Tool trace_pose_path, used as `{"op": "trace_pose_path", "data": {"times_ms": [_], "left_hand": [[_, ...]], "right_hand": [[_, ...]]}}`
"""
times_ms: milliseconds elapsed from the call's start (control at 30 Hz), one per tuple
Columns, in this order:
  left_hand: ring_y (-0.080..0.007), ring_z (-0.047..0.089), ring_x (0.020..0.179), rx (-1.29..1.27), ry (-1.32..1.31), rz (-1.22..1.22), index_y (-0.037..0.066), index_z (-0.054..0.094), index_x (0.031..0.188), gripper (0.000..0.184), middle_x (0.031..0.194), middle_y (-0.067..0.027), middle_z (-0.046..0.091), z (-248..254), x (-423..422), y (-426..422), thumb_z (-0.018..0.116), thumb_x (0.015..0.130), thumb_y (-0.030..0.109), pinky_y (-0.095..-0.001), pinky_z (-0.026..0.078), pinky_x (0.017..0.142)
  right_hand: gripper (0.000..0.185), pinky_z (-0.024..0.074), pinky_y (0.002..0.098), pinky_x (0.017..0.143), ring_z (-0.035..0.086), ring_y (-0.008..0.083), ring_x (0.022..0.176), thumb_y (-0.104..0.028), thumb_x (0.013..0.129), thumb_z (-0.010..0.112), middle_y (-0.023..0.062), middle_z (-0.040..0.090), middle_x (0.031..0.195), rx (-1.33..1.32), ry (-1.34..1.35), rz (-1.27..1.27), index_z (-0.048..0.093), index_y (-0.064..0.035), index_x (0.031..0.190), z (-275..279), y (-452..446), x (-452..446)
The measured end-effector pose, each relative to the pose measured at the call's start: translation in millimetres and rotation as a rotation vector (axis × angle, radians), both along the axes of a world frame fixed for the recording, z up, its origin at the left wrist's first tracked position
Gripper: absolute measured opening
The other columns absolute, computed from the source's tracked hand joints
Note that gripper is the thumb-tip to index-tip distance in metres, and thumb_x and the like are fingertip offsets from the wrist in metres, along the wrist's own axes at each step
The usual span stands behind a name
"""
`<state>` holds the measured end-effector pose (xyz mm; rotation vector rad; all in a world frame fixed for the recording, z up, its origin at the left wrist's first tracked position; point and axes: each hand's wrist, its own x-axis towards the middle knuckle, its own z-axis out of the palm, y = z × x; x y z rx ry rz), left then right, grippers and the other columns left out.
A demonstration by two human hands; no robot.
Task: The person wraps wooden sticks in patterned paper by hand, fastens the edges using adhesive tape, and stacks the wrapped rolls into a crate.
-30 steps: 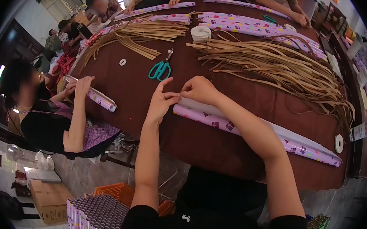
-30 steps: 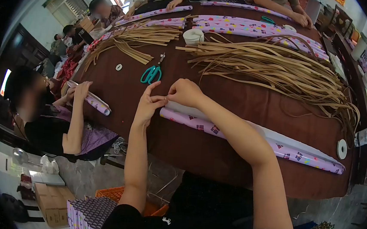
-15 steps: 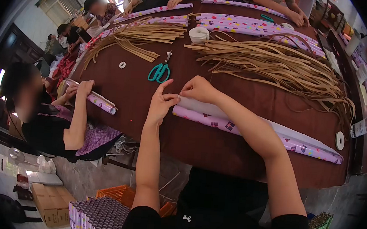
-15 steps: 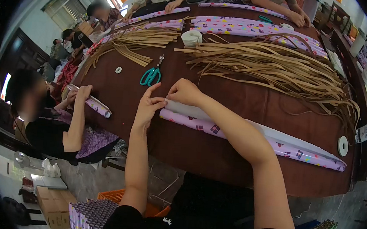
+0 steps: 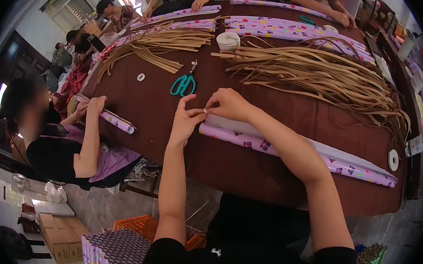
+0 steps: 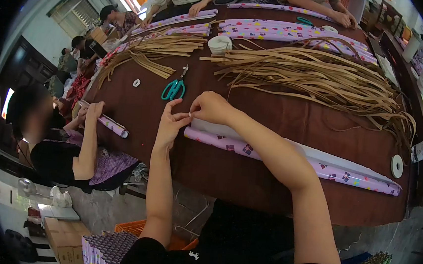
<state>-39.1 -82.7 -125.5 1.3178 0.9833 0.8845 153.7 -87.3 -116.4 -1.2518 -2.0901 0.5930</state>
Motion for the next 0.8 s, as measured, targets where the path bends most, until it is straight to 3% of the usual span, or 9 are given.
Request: {"op": "trace_pose_path", "data": {"times_ms": [167,333,467,567,633,800], "left_hand": [[-0.0148,0.065,0.091,0.034,-0.006,0.01,0.004,0.034,0.136,0.065,0.095,-0.0126,0.069,0.6,1.5,-0.2,0.068,0.081,-0.004,-0.0289,0.045,0.091],[-0.0152,0.065,0.089,0.011,-0.046,0.031,0.005,0.034,0.137,0.067,0.094,-0.0138,0.069,-1.0,1.9,0.5,0.068,0.081,-0.005,-0.0281,0.048,0.087],[-0.015,0.066,0.088,0.006,-0.034,0.043,0.006,0.033,0.139,0.069,0.093,-0.0145,0.069,-0.2,1.7,0.3,0.068,0.081,-0.005,-0.0276,0.049,0.085],[-0.0135,0.065,0.086,0.018,-0.051,0.031,0.006,0.03,0.14,0.069,0.092,-0.0133,0.07,2.8,2.2,-1.4,0.065,0.082,-0.007,-0.0264,0.05,0.08],[-0.0141,0.066,0.086,0.013,-0.064,0.044,0.007,0.031,0.141,0.071,0.091,-0.0131,0.07,3.5,3.1,-2.2,0.066,0.081,-0.007,-0.0272,0.05,0.083],[-0.0135,0.066,0.084,0.029,-0.086,0.041,0.007,0.03,0.142,0.072,0.09,-0.0123,0.07,2.3,2.6,-2.3,0.064,0.081,-0.009,-0.0266,0.05,0.082]], "right_hand": [[0.016,0.0502,0.0379,0.078,0.061,0.0245,0.087,-0.025,0.076,0.069,0.0049,0.067,0.081,0.118,-0.114,0.01,0.073,-0.0097,0.077,7.2,-6.7,2.8],[0.01,0.0446,0.0357,0.068,0.054,0.0207,0.077,-0.021,0.072,0.069,0.0016,0.059,0.072,0.472,-0.287,0.037,0.069,-0.011,0.07,0.4,-5.6,-0.9],[0.014,0.0442,0.0365,0.073,0.057,0.0204,0.083,-0.023,0.074,0.067,0.0023,0.063,0.076,0.498,-0.382,0.008,0.069,-0.0105,0.07,-0.9,-10.5,-9.4],[0.016,0.0442,0.0373,0.073,0.058,0.0218,0.082,-0.025,0.074,0.066,0.0032,0.064,0.076,0.437,-0.322,-0.058,0.069,-0.0103,0.068,-0.8,-13.1,-11.7],[0.018,0.0443,0.0378,0.074,0.06,0.023,0.081,-0.027,0.073,0.067,0.004,0.065,0.075,0.256,-0.211,-0.08,0.069,-0.0101,0.066,0.9,-12.5,-9.8],[0.021,0.0441,0.0375,0.074,0.062,0.0231,0.08,-0.029,0.074,0.069,0.0051,0.067,0.075,0.215,-0.144,-0.103,0.07,-0.0098,0.066,-3.1,-9.7,-10.9]]}}
